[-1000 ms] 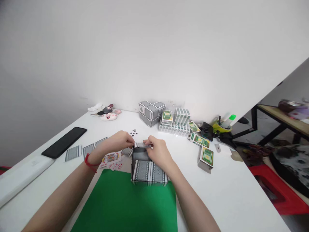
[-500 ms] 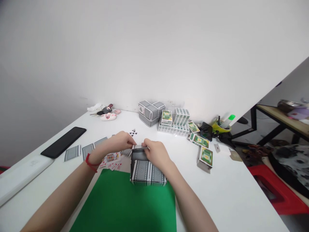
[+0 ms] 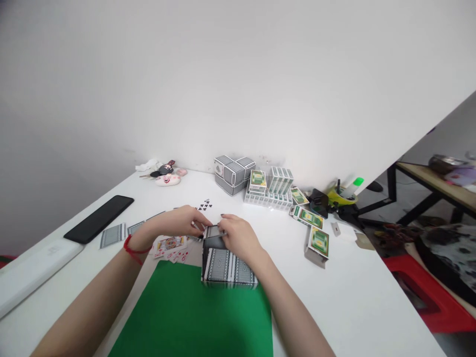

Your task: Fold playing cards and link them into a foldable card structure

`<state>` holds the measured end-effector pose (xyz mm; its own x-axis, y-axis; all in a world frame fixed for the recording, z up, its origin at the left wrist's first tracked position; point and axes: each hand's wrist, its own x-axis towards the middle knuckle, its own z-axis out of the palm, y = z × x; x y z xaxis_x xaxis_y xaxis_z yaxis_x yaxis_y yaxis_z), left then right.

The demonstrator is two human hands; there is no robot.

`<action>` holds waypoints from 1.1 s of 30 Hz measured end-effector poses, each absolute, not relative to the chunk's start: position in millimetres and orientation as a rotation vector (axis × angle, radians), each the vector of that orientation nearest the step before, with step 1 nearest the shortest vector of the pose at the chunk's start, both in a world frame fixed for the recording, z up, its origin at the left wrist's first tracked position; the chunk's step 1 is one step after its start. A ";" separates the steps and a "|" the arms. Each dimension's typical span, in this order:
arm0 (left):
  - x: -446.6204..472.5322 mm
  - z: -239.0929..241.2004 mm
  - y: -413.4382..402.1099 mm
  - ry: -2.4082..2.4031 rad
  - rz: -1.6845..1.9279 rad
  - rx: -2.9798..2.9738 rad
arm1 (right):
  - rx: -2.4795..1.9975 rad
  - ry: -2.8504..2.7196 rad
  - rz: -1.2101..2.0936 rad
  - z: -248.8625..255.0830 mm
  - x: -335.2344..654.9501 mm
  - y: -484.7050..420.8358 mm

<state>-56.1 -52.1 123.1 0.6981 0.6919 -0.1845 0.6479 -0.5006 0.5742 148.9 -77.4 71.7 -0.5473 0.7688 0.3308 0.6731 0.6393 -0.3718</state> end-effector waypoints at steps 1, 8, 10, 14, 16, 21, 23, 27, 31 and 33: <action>-56.3 122.6 -51.6 1.037 0.086 2.277 | -1.132 -2.388 0.299 70.1 148.8 -76.8; -65.0 112.6 -39.5 1.125 0.094 2.276 | -1.182 -2.288 0.362 66.2 148.5 -76.5; -71.9 102.4 -31.0 1.289 0.133 2.281 | -1.229 -2.291 0.372 68.1 148.3 -76.7; -83.7 80.3 -15.4 1.623 0.113 2.260 | -1.237 -2.342 0.367 70.9 148.3 -76.0; -85.1 73.1 -11.8 1.630 0.087 2.268 | -1.239 -2.357 0.364 71.1 148.5 -75.3; -73.0 59.3 -11.5 1.651 0.144 2.305 | -1.220 -2.314 0.414 69.5 148.9 -74.6; -65.3 51.9 -11.2 1.826 0.215 2.291 | -1.224 -2.304 0.439 69.3 148.6 -74.7; -57.4 39.8 -7.5 2.077 0.234 2.113 | -1.279 -2.313 0.506 72.2 148.4 -75.3; -59.5 35.5 -3.6 2.055 0.215 2.041 | -1.260 -2.317 0.678 77.9 151.5 -75.4; -60.3 34.3 -3.1 2.059 0.217 2.023 | -1.229 -2.307 0.759 80.2 154.4 -75.2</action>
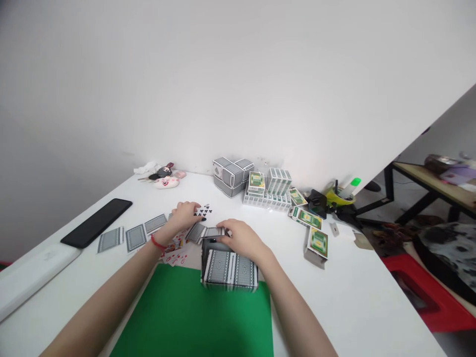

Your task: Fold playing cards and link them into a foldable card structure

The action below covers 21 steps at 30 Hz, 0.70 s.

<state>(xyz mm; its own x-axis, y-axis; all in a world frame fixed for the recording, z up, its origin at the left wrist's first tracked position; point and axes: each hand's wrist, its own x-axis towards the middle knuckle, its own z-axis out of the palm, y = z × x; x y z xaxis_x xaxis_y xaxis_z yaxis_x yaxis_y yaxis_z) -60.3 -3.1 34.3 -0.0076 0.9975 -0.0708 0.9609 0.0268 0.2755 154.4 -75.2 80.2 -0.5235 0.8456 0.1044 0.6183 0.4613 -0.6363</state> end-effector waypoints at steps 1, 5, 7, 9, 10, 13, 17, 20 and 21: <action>-60.2 33.7 -3.2 2.068 0.226 2.016 | -1.222 -2.300 0.792 81.2 156.1 -75.1; -59.6 36.3 -4.5 2.085 0.315 1.987 | -1.213 -2.262 0.905 85.3 163.9 -74.1; -59.4 44.8 -6.5 1.990 0.388 2.022 | -1.193 -2.195 0.942 87.9 167.5 -72.7; -58.3 59.5 -11.2 1.796 0.511 2.095 | -1.200 -2.056 0.907 90.5 169.9 -70.5; -56.9 68.7 -15.0 1.682 0.578 2.120 | -1.210 -1.963 0.861 91.8 170.5 -69.5; -49.2 97.8 -31.1 1.340 0.704 2.111 | -1.187 -1.704 0.794 95.0 168.6 -68.5; -41.8 123.8 -51.0 1.120 0.683 2.070 | -1.073 -1.590 0.964 101.4 163.1 -74.0; -46.5 126.7 -53.7 0.879 0.538 2.084 | -1.059 -1.566 0.965 111.0 165.7 -80.1; -49.0 124.5 -52.5 0.798 0.486 2.098 | -1.052 -1.569 0.944 115.2 168.6 -82.1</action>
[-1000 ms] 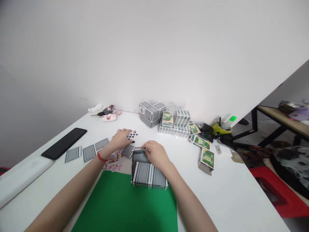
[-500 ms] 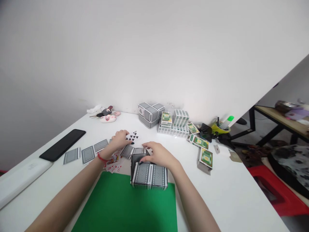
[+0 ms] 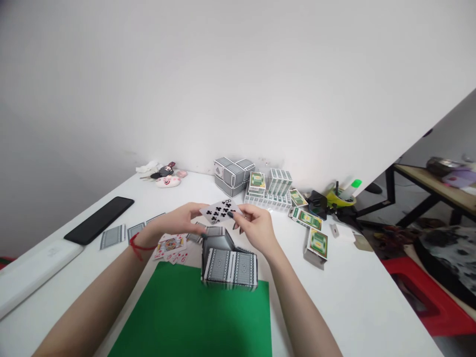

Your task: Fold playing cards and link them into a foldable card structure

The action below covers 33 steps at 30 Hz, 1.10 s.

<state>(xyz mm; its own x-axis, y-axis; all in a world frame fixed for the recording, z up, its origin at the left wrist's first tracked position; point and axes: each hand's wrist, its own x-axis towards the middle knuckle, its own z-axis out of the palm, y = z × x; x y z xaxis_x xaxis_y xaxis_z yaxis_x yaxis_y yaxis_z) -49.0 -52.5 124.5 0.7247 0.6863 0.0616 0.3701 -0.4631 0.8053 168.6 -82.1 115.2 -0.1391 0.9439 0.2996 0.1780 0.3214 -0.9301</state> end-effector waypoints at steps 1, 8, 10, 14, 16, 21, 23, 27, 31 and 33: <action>-51.2 121.1 -50.5 0.735 0.436 2.120 | -1.042 -1.584 0.920 119.7 172.3 -84.1; -43.3 85.6 -37.9 0.684 0.337 2.173 | -1.008 -1.909 0.715 140.3 191.8 -95.2; -39.8 79.4 -35.8 0.683 0.363 2.144 | -1.014 -1.965 0.658 138.3 190.6 -95.2; -39.6 73.6 -32.5 0.722 0.380 2.129 | -1.025 -2.028 0.562 131.7 187.3 -92.9; -40.6 72.4 -31.3 0.747 0.372 2.132 | -1.029 -2.018 0.536 130.2 187.2 -92.1; -40.7 73.3 -30.1 0.728 0.364 2.114 | -1.036 -1.983 0.467 129.2 188.7 -91.4; -40.1 75.4 -30.8 0.718 0.359 2.110 | -1.032 -1.965 0.460 128.6 188.9 -91.2; -39.2 79.3 -33.3 0.685 0.380 2.088 | -1.026 -1.935 0.437 128.0 188.7 -91.6; -39.5 76.8 -32.2 0.672 0.384 2.079 | -1.026 -1.942 0.452 129.2 187.8 -93.0; -40.2 73.5 -30.2 0.674 0.383 2.077 | -1.024 -1.975 0.442 129.8 187.1 -93.5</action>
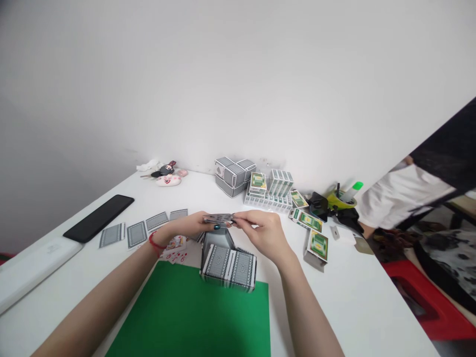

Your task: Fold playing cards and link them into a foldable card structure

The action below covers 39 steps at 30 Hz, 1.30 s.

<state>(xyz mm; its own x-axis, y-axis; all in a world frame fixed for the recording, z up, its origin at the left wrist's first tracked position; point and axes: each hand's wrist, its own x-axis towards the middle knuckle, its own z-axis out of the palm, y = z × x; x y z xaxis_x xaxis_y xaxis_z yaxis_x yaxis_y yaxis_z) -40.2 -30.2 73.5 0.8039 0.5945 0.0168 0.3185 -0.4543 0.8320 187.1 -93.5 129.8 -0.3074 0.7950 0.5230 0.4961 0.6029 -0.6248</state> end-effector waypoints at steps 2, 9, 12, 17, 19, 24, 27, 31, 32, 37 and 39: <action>-40.7 70.4 -28.4 0.694 0.379 2.082 | -1.021 -2.033 0.387 130.3 186.3 -93.9; -38.1 67.6 -28.6 0.698 0.409 2.101 | -0.992 -2.298 -0.023 132.4 179.8 -102.7; -36.2 68.6 -29.6 0.627 0.447 2.083 | -0.997 -2.371 -0.244 132.4 173.6 -110.5; -34.7 73.8 -31.8 0.603 0.444 2.063 | -1.019 -2.405 -0.464 135.0 165.5 -119.7; -33.9 76.1 -33.0 0.603 0.439 2.073 | -1.027 -2.395 -0.505 136.5 164.1 -121.4; -32.1 79.2 -35.5 0.613 0.438 2.106 | -1.074 -2.409 -0.565 134.9 158.6 -123.8; -32.0 78.9 -35.5 0.655 0.432 2.129 | -1.096 -2.434 -0.563 130.8 154.0 -122.7; -32.0 75.9 -34.2 0.703 0.443 2.162 | -1.114 -2.392 -0.554 125.8 151.2 -117.4; -32.1 75.0 -33.9 0.714 0.447 2.165 | -1.120 -2.381 -0.552 124.8 150.9 -116.0; -32.8 73.3 -34.0 0.734 0.489 2.152 | -1.088 -2.375 -0.563 122.3 150.1 -111.2; -32.1 73.6 -35.1 0.739 0.494 2.157 | -1.068 -2.370 -0.552 122.6 150.8 -110.0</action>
<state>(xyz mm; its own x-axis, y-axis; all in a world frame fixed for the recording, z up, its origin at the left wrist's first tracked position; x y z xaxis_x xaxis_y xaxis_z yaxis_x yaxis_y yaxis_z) -32.1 -35.1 73.6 0.7547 0.6482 0.1017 0.3419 -0.5208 0.7822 150.8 -110.0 122.6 -0.5810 0.5788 0.5722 0.7721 0.6144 0.1624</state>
